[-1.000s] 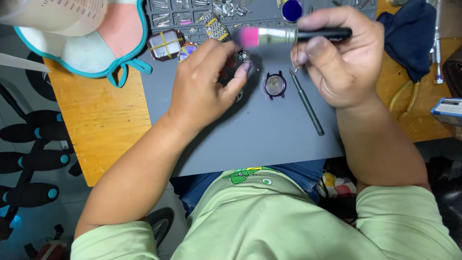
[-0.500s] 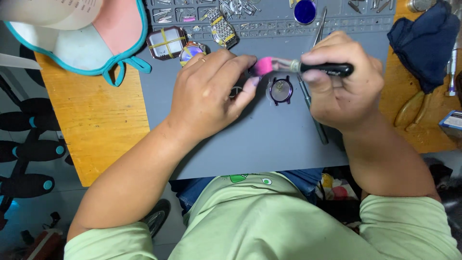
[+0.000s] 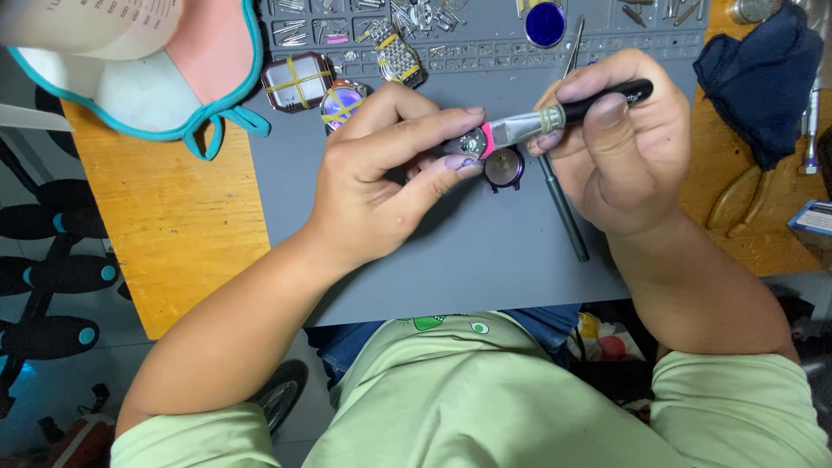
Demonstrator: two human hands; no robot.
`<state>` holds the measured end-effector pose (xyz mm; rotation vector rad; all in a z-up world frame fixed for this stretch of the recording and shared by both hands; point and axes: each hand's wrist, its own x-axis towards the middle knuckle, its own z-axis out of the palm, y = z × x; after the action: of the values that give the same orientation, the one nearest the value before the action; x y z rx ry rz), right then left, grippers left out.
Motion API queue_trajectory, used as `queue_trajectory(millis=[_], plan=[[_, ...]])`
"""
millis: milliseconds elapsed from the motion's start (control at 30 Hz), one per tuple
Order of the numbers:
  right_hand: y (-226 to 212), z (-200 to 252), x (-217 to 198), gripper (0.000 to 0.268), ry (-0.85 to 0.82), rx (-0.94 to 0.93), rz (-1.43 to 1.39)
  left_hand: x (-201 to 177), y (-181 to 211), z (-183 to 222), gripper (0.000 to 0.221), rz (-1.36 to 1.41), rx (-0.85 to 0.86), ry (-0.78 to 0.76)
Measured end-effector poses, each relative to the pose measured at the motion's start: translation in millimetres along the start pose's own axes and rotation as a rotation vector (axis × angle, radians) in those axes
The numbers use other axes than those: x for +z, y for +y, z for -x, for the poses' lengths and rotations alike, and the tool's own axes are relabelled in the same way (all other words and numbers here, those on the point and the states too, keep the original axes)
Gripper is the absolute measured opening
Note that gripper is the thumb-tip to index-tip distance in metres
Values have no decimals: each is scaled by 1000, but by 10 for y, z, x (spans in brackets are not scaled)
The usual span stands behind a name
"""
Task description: Assembling and modifying various watch components at a repair bench.
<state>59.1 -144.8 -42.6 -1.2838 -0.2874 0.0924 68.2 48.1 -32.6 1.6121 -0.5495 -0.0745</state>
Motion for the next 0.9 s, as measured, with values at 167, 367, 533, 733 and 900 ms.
queue_trajectory(millis=[167, 367, 533, 733, 900], plan=[[-15, -24, -10, 20, 48, -21, -2, 9, 34, 1, 26, 56, -42, 5], [-25, -4, -64, 18, 48, -60, 26, 8, 52, -23, 24, -78, 30, 35], [-62, -9, 17, 24, 77, -162, 201, -6, 61, -40, 20, -264, 147, 45], [-103, 14, 27, 12, 13, -340, 591, -7, 44, -36, 20, -476, 253, 13], [-164, 17, -21, 10, -42, -341, 666, -6, 61, -44, 19, -474, 237, -3]])
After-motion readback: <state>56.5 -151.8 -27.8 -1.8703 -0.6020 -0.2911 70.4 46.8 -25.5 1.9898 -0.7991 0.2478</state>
